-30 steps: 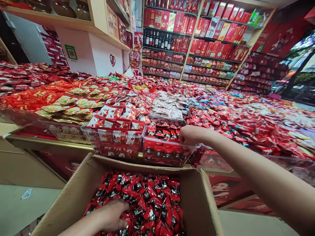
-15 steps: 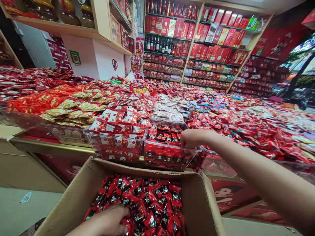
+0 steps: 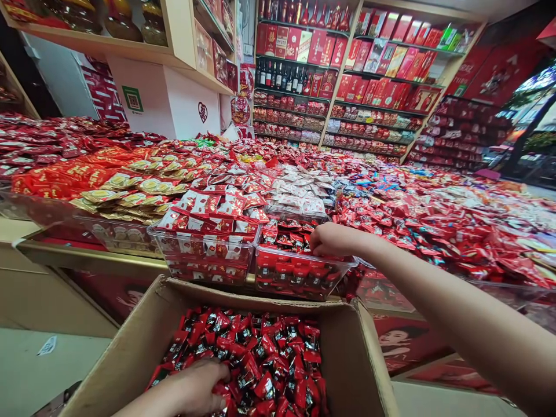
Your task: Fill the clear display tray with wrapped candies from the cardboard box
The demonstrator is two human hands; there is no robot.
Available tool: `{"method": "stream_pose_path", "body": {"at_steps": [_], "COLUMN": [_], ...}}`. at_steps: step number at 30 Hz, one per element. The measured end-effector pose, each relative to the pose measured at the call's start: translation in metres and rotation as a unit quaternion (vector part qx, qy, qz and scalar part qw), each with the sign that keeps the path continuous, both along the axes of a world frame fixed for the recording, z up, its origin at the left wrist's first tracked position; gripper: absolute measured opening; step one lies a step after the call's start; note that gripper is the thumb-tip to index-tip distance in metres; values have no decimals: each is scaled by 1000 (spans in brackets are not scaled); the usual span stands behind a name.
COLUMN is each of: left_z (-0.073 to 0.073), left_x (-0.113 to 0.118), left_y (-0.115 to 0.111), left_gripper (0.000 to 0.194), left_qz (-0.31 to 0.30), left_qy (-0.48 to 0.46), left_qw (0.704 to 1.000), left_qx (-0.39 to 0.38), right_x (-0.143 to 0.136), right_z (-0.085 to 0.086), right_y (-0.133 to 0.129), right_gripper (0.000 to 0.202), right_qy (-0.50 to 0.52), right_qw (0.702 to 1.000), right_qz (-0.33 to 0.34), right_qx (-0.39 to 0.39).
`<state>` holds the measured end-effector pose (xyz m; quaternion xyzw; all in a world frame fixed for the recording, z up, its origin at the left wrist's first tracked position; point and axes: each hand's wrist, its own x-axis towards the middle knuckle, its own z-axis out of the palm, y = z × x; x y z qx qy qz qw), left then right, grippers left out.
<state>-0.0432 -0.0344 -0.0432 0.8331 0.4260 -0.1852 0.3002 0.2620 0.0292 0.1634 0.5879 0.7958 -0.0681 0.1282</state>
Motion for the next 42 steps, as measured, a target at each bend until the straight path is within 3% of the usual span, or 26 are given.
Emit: {"method": "stream_pose_path", "body": {"at_steps": [10, 28, 33, 38, 42], "left_z": [-2, -4, -3, -3, -3], "left_x": [-1, -2, -3, -3, -2], "left_y": [0, 2, 0, 0, 1], "left_gripper": [45, 45, 44, 45, 46], "left_qz": [9, 9, 12, 16, 16], "left_qy": [9, 1, 3, 2, 4], "left_qw": [1000, 1000, 1000, 1000, 1000], "left_qx": [-10, -6, -2, -3, -4], "right_x": [2, -1, -2, 1, 0], "right_z": [20, 9, 14, 20, 14], "right_y": [-9, -7, -9, -12, -6], "right_gripper": [19, 29, 26, 31, 33], "right_qy": [-34, -40, -30, -15, -5], "right_qw": [998, 991, 989, 994, 999], "right_qz": [-28, -41, -54, -64, -37], "right_qx": [-41, -118, -136, -90, -11]}}
